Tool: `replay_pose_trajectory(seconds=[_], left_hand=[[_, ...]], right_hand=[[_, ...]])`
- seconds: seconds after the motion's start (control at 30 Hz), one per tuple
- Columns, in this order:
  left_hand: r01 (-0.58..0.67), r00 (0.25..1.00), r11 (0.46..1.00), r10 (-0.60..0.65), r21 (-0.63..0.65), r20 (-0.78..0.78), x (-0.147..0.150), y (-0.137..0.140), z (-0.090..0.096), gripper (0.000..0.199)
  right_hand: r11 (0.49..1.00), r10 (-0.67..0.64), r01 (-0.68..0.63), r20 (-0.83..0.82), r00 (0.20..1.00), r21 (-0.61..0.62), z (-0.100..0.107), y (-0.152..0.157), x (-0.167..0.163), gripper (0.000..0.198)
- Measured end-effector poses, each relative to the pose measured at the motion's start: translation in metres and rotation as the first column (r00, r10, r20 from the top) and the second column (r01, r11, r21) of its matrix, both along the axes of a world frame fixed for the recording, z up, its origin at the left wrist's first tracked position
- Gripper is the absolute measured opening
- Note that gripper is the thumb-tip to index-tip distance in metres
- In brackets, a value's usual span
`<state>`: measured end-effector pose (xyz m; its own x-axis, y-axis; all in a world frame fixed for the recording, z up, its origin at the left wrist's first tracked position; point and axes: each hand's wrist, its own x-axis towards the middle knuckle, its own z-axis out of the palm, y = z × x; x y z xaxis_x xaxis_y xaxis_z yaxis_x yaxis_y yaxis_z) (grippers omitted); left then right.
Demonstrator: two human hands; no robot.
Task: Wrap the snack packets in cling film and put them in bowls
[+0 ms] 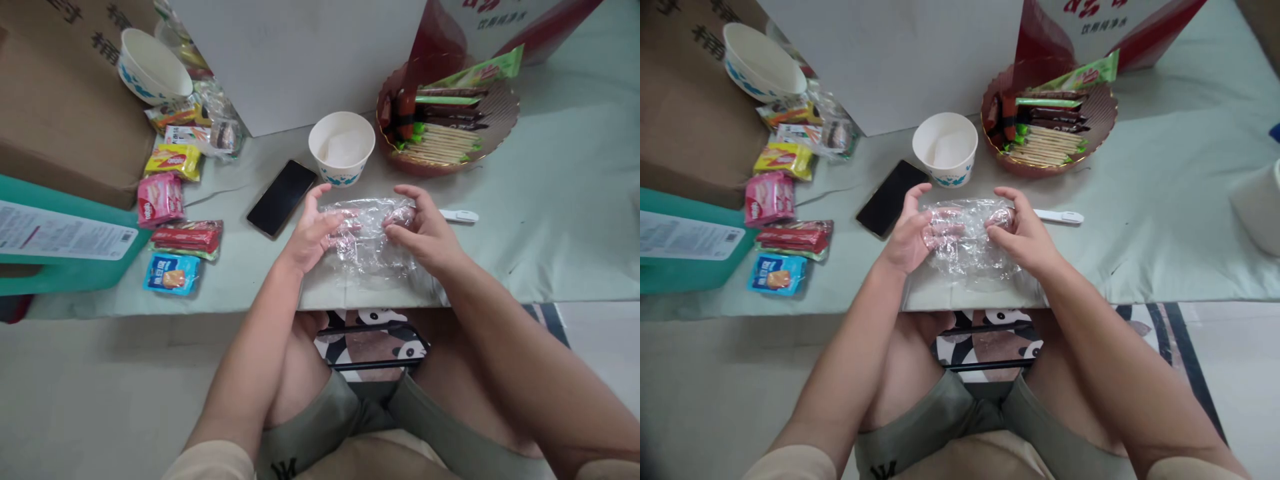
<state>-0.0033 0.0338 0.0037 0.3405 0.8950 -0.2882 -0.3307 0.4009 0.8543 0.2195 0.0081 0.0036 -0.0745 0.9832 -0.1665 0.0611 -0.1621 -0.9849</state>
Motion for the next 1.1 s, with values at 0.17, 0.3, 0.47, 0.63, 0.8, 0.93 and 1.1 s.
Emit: replay_pose_trajectory(seconds=[0.17,0.3,0.47,0.63,0.8,0.93,1.1], left_hand=[[0.104,0.993,0.986,-0.112,-0.131,-0.05,0.003,-0.002,0.004,0.085],[0.156,0.98,0.968,-0.176,-0.196,-0.094,0.004,-0.002,0.005,0.054],[-0.011,0.99,0.999,0.005,-0.039,-0.14,0.005,0.0,0.001,0.037],[-0.055,0.996,0.998,0.056,0.02,-0.076,0.006,-0.001,0.002,0.042],[0.041,0.989,0.998,-0.046,-0.04,-0.143,0.005,-0.002,0.003,0.04],[0.142,0.963,0.99,-0.14,-0.008,-0.231,0.002,-0.003,0.003,0.04],[0.091,0.987,0.996,-0.089,0.014,-0.133,0.001,-0.003,0.007,0.031]], right_hand=[[0.987,-0.036,0.032,0.023,0.999,0.155,-0.01,0.004,0.002,0.064],[0.978,-0.085,0.099,-0.084,0.993,0.182,-0.011,0.005,0.001,0.064],[0.995,0.02,-0.033,-0.13,0.991,-0.097,0.0,0.001,-0.004,0.056],[0.981,0.031,-0.04,-0.051,0.998,-0.192,0.009,-0.001,-0.009,0.044],[0.965,0.157,-0.139,0.066,0.985,-0.221,0.011,-0.002,-0.01,0.032],[0.98,0.084,-0.083,-0.002,0.996,-0.183,0.008,-0.001,-0.008,0.03],[0.99,0.007,-0.022,-0.107,0.994,-0.139,0.003,0.002,-0.006,0.034]])
